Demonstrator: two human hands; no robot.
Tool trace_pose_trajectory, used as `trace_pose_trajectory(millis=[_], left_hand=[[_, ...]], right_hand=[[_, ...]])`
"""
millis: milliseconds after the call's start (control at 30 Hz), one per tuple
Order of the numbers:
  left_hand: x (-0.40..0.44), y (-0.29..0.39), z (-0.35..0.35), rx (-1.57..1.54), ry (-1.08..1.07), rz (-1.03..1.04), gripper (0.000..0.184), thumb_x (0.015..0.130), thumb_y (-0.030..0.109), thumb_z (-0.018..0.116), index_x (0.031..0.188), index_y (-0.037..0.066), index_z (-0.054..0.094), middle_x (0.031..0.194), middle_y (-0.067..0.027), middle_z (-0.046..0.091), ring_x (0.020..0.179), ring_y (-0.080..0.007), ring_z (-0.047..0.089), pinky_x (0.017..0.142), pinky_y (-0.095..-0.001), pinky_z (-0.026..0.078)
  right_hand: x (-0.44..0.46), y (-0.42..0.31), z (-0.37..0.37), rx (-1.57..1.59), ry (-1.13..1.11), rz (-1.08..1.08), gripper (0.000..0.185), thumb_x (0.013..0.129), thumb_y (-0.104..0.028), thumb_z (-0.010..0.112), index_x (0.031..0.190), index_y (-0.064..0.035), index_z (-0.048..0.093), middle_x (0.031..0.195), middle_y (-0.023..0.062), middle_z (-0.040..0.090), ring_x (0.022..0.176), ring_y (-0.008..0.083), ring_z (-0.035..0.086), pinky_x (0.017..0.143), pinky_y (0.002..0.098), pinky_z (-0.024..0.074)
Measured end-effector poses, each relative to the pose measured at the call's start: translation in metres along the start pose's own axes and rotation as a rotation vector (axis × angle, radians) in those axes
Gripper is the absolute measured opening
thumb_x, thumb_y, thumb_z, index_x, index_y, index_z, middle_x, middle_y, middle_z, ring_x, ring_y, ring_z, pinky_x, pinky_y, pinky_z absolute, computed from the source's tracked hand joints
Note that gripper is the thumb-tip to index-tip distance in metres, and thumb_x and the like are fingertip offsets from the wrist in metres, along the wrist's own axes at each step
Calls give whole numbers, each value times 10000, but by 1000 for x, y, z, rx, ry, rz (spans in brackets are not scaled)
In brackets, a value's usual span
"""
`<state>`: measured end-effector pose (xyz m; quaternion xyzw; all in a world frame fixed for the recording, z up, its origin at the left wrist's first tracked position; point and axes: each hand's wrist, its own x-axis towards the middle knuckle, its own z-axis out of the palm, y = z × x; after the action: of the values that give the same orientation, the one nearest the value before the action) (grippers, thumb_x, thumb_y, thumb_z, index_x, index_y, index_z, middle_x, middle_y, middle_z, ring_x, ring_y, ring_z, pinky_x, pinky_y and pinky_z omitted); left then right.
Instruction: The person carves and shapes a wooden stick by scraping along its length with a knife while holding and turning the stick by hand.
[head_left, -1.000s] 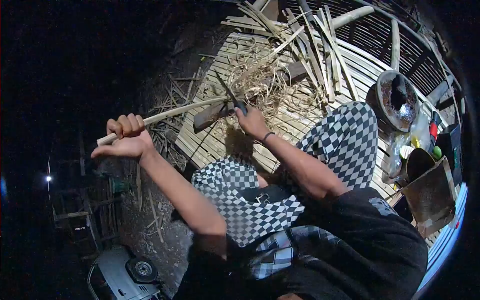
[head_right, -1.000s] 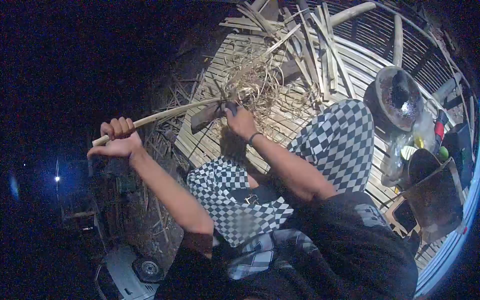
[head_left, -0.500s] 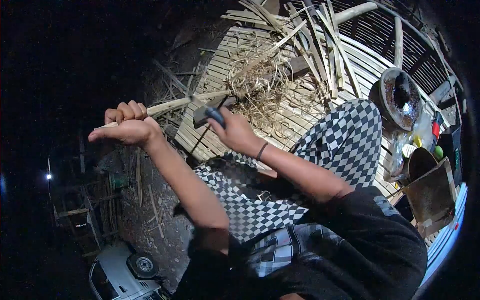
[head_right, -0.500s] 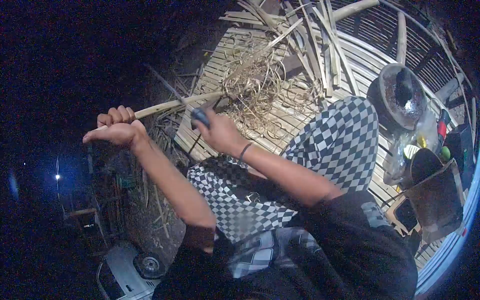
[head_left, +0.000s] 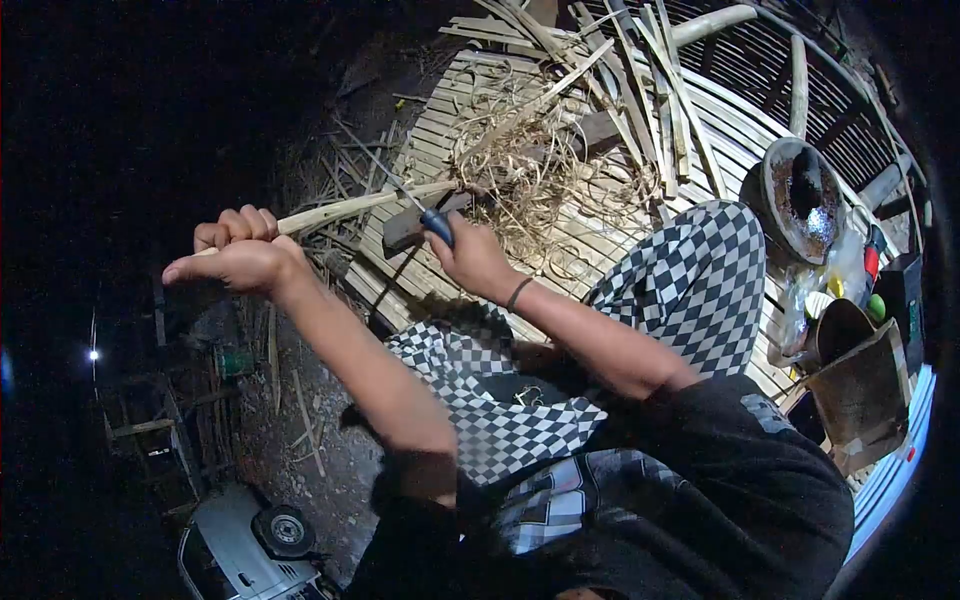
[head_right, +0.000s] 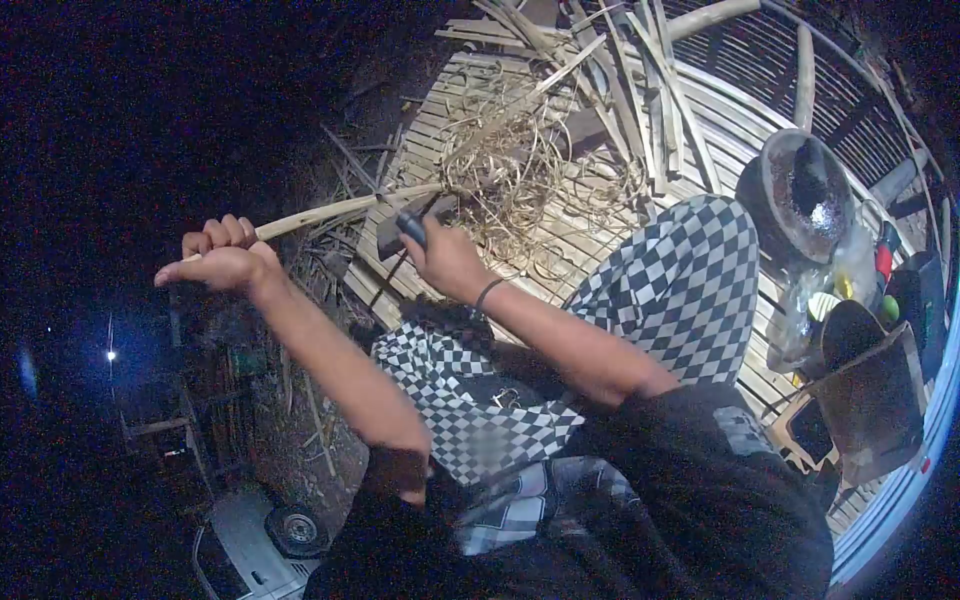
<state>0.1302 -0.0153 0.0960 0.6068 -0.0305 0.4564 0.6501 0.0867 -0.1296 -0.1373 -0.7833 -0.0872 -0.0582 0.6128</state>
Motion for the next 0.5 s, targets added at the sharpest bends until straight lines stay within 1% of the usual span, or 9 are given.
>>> trace_pose_trajectory(millis=[100,167,200,233,300,367,400,433,500], left_hand=[[4,0,-3,-3,45,-22,701,825,862,139,643,185,121,486,43,117,439,-84,78,410,-272,47],[9,-5,-6,-28,75,-50,697,826,859,126,645,185,118,490,42,115,441,-85,76,410,-272,42],[6,-6,-5,-15,61,-19,695,832,854,135,641,186,119,487,41,115,441,-84,74,411,-271,36],[5,-5,-4,-11,63,-26,695,832,854,135,641,186,119,487,41,115,441,-84,74,411,-271,36],[4,-2,-5,-16,12,-1,697,833,855,143,638,186,120,481,42,120,444,-85,69,415,-271,34],[5,-1,-7,-22,5,-9,697,834,854,145,637,186,121,479,42,121,444,-85,68,418,-272,33],[5,0,-8,-32,-9,-19,697,836,853,147,636,185,121,477,42,122,444,-85,67,420,-272,31],[6,1,-10,-29,-9,-17,697,836,853,147,636,185,121,477,42,122,444,-85,67,420,-272,31],[9,0,-17,-31,21,-34,699,835,853,144,635,184,125,475,42,122,447,-85,63,422,-276,34]], right_hand=[[-1,-17,-10,39,19,-3,332,925,-314,615,1018,-10,521,651,255,605,646,483,608,578,536,482],[-3,-41,-21,55,-62,-26,337,920,-316,622,1030,-15,516,653,260,602,649,480,608,585,533,482],[-4,-56,-29,9,-154,-41,342,921,-323,618,1036,-21,507,650,252,605,627,465,613,571,531,485],[-6,-56,-26,8,-158,-33,342,921,-323,618,1036,-21,507,650,252,605,627,465,613,571,531,485],[-6,-55,-22,6,-101,-227,348,928,-338,605,1041,-27,499,647,250,603,610,453,615,561,526,489],[3,-24,-7,-32,-125,-187,358,927,-352,601,1030,-22,506,668,245,617,613,447,620,562,524,495],[11,3,4,-73,-57,-52,361,923,-355,606,1018,-19,513,672,241,622,613,448,622,562,522,496],[15,8,3,-114,12,84,364,919,-358,611,1005,-16,521,677,237,628,614,448,623,561,520,498],[12,18,0,-139,-34,81,398,922,-367,597,1040,5,517,696,258,635,646,462,628,591,538,507]])
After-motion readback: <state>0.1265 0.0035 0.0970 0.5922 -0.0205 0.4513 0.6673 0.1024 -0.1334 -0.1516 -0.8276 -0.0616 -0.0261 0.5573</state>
